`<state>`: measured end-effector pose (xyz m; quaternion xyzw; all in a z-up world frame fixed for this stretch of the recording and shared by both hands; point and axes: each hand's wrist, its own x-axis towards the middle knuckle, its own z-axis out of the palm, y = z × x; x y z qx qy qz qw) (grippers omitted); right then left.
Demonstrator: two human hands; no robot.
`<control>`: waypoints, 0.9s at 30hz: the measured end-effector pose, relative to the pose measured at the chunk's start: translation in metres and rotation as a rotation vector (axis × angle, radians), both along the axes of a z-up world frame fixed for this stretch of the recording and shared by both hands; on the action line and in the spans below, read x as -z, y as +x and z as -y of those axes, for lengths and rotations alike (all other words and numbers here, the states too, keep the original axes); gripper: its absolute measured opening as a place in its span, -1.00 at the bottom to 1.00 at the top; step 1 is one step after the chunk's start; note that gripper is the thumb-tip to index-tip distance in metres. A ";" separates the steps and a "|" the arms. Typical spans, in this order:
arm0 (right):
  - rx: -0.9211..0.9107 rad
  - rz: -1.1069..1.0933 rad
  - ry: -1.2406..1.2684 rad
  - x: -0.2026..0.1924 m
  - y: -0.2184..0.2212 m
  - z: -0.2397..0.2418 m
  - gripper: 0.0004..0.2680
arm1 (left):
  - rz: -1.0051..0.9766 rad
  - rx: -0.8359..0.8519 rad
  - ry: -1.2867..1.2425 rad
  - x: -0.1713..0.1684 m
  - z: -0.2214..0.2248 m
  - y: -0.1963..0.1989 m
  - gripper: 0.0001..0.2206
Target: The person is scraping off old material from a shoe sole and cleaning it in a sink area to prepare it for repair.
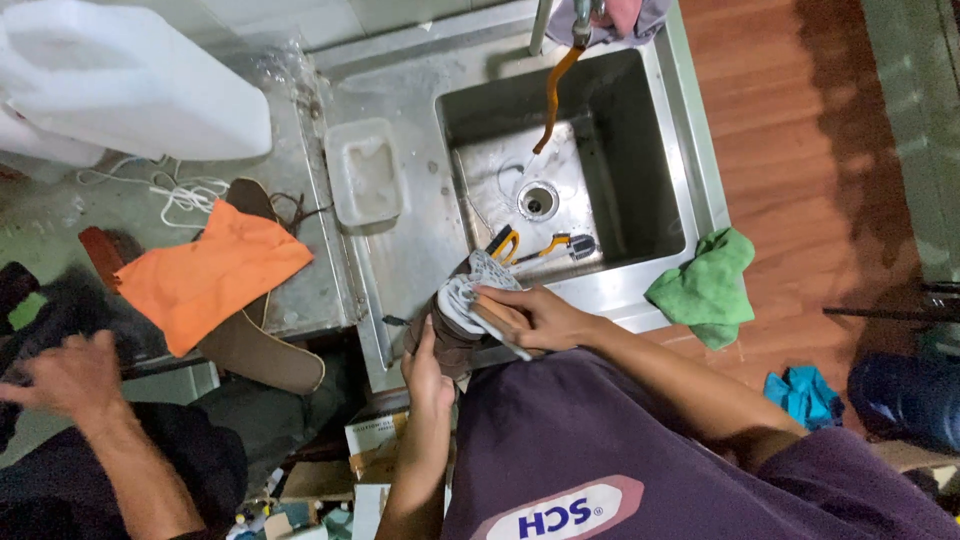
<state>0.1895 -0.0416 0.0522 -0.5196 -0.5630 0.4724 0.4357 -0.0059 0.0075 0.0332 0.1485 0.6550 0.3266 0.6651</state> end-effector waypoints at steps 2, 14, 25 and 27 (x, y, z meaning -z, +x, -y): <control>-0.018 -0.053 -0.093 0.013 0.008 0.019 -0.43 | -0.024 -0.004 0.001 0.005 0.010 0.000 -0.43; -0.005 -0.137 -0.113 0.052 0.004 0.020 -0.46 | 0.037 0.007 0.044 0.029 0.019 -0.014 -0.45; -0.026 -0.034 -0.083 0.030 0.000 0.018 -0.44 | 0.021 0.040 0.092 0.034 0.022 -0.028 -0.56; 0.031 -0.039 -0.100 0.057 0.001 0.005 -0.45 | -0.006 0.023 0.105 0.027 0.022 -0.022 -0.52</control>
